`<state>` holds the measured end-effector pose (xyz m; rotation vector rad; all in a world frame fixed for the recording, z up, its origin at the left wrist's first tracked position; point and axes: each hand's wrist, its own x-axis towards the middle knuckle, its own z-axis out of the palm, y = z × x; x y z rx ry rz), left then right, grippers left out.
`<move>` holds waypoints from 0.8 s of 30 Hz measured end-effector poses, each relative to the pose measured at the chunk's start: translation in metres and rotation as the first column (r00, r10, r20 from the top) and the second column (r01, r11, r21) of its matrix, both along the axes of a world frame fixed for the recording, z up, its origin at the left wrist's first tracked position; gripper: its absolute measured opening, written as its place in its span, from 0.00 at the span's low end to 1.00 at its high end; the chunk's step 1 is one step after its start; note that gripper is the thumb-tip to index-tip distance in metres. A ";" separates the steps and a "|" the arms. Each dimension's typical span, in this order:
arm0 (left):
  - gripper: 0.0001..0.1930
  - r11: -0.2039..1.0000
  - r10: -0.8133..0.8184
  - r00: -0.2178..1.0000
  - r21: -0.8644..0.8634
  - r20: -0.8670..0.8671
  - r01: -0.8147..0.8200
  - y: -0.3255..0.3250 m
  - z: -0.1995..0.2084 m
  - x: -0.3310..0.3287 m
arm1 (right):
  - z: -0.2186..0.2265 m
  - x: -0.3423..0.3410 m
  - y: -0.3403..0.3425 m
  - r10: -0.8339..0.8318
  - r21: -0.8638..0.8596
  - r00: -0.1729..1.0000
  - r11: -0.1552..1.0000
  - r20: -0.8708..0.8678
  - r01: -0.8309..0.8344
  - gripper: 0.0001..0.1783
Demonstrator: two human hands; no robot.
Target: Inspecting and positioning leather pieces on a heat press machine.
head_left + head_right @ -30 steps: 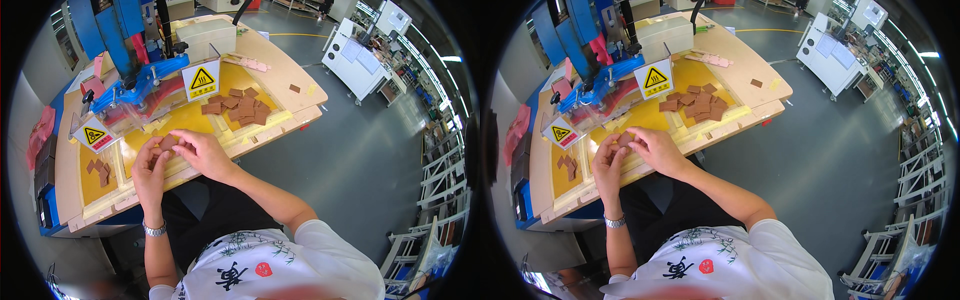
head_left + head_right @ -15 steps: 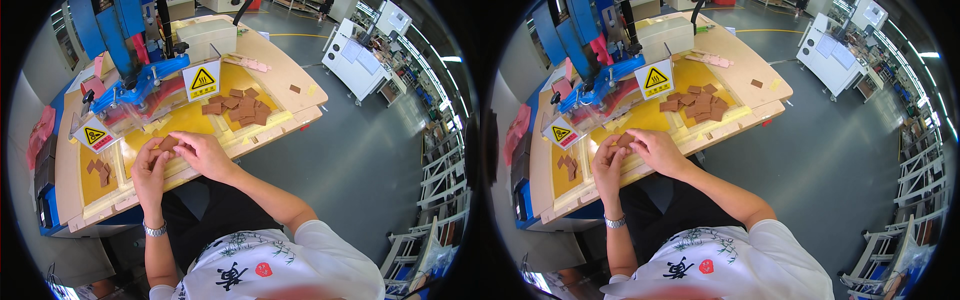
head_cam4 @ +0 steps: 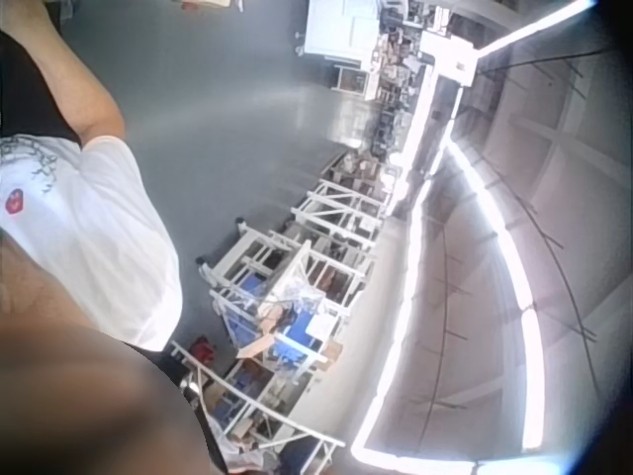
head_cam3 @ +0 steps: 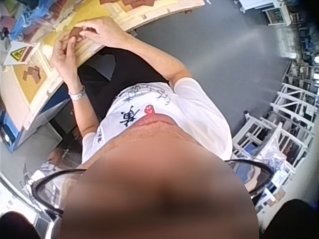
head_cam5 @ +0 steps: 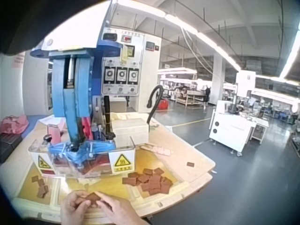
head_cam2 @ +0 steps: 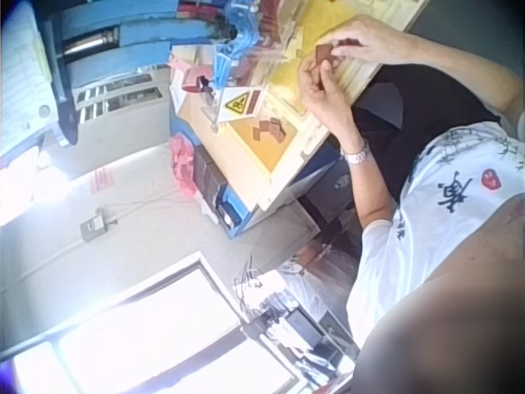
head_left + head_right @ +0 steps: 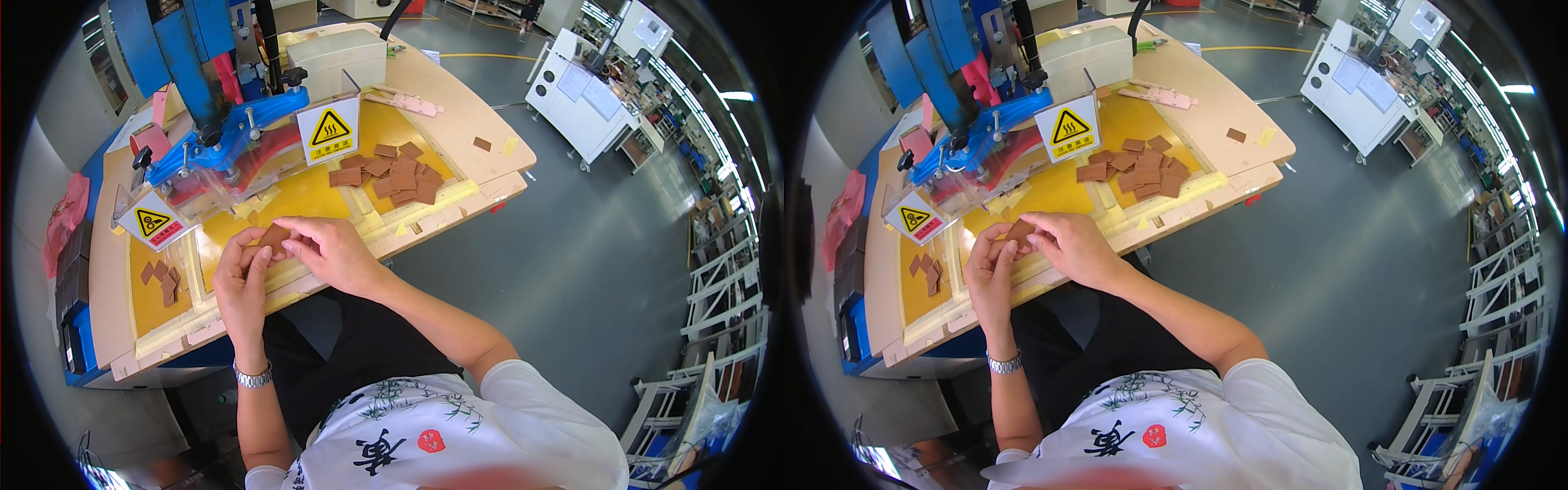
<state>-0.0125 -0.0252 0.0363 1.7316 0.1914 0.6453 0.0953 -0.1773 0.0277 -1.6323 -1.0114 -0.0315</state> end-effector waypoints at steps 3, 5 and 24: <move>0.12 1.000 -0.010 1.000 -0.012 0.012 0.010 0.001 -0.001 0.000 | 0.000 0.000 0.000 0.002 -0.002 1.000 1.000 -0.004 -0.002 0.19; 0.12 1.000 -0.015 1.000 -0.022 0.022 0.015 0.002 -0.002 0.000 | 0.000 0.000 0.000 0.004 -0.002 1.000 1.000 -0.002 -0.004 0.19; 0.11 1.000 0.027 1.000 0.009 0.014 -0.027 0.002 -0.003 0.001 | -0.002 0.000 0.000 0.037 -0.019 0.998 0.999 0.058 -0.036 0.28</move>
